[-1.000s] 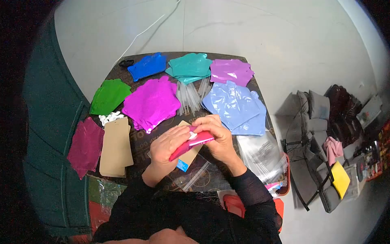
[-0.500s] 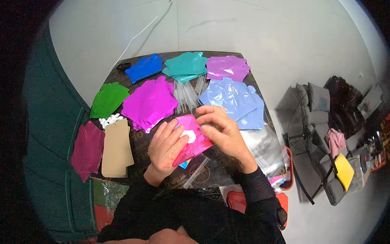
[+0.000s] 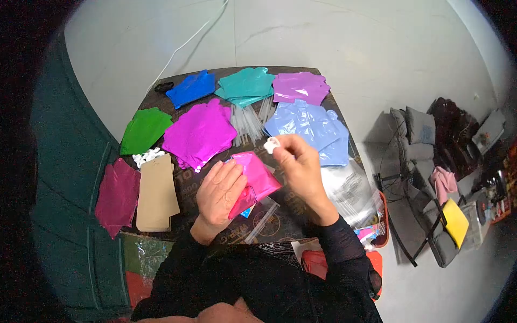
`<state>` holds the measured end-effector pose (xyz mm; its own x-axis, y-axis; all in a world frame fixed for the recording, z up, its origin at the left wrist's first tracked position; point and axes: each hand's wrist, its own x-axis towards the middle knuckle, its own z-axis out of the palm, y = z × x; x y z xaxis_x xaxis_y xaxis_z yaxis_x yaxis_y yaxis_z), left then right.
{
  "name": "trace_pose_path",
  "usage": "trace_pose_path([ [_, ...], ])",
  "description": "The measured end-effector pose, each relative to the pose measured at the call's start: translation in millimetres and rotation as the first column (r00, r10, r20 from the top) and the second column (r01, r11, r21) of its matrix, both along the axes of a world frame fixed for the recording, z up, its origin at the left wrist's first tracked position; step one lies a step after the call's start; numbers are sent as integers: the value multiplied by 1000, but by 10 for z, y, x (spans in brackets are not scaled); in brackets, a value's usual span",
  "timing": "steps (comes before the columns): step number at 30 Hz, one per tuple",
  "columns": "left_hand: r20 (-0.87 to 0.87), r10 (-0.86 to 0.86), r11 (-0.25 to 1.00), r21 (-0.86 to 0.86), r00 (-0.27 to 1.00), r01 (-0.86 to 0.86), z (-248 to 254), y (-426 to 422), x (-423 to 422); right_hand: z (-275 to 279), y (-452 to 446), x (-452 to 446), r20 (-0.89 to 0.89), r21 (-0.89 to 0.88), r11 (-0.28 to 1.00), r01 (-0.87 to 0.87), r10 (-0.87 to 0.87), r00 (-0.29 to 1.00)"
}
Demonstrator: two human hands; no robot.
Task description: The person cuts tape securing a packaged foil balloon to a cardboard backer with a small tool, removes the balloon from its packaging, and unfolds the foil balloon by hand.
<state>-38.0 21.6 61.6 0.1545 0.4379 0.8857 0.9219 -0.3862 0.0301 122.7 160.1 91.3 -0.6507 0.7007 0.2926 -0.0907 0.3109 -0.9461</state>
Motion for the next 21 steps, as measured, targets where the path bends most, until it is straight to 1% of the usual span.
trace_pose_path([
  [3,-2,22,1000,13,1000,-22,-19,-34,-36,-94,157,39,157,-116,969,218,-199,967],
  [4,2,26,1000,14,1000,-26,-20,-41,-45,-120,174,49,160,-115,970,215,-196,968],
  [5,6,32,999,15,999,-32,-16,-49,-54,-154,179,66,192,84,970,227,-239,952],
  [6,11,39,999,16,999,-39,-10,-56,-64,-190,174,83,214,281,934,221,-286,934],
  [7,16,46,999,16,999,-47,-6,-66,-75,-223,163,93,225,465,862,200,-334,915],
  [8,22,54,998,14,998,-54,-5,-74,-83,-245,148,94,225,631,758,164,-382,896],
  [9,27,61,998,15,998,-62,-5,-77,-91,-231,119,90,230,632,759,156,-375,898],
  [11,50,64,998,26,997,-65,2,-70,-106,-110,13,85,133,616,785,61,-180,975],
  [13,73,63,997,38,995,-66,1,-62,-113,-25,-51,60,30,609,793,-36,23,999],
  [14,77,65,997,37,995,-68,-11,-61,-114,-31,-52,28,34,608,793,-41,25,999],
  [18,43,-13,999,45,999,11,-100,-30,-120,-106,-10,-119,26,724,685,-84,95,995],
  [19,47,-11,999,45,999,9,-113,-20,-118,-127,5,-125,29,724,684,-89,98,995],
  [21,163,-77,995,82,984,64,-135,-2,-107,-192,16,-138,9,727,680,-98,132,991],
])
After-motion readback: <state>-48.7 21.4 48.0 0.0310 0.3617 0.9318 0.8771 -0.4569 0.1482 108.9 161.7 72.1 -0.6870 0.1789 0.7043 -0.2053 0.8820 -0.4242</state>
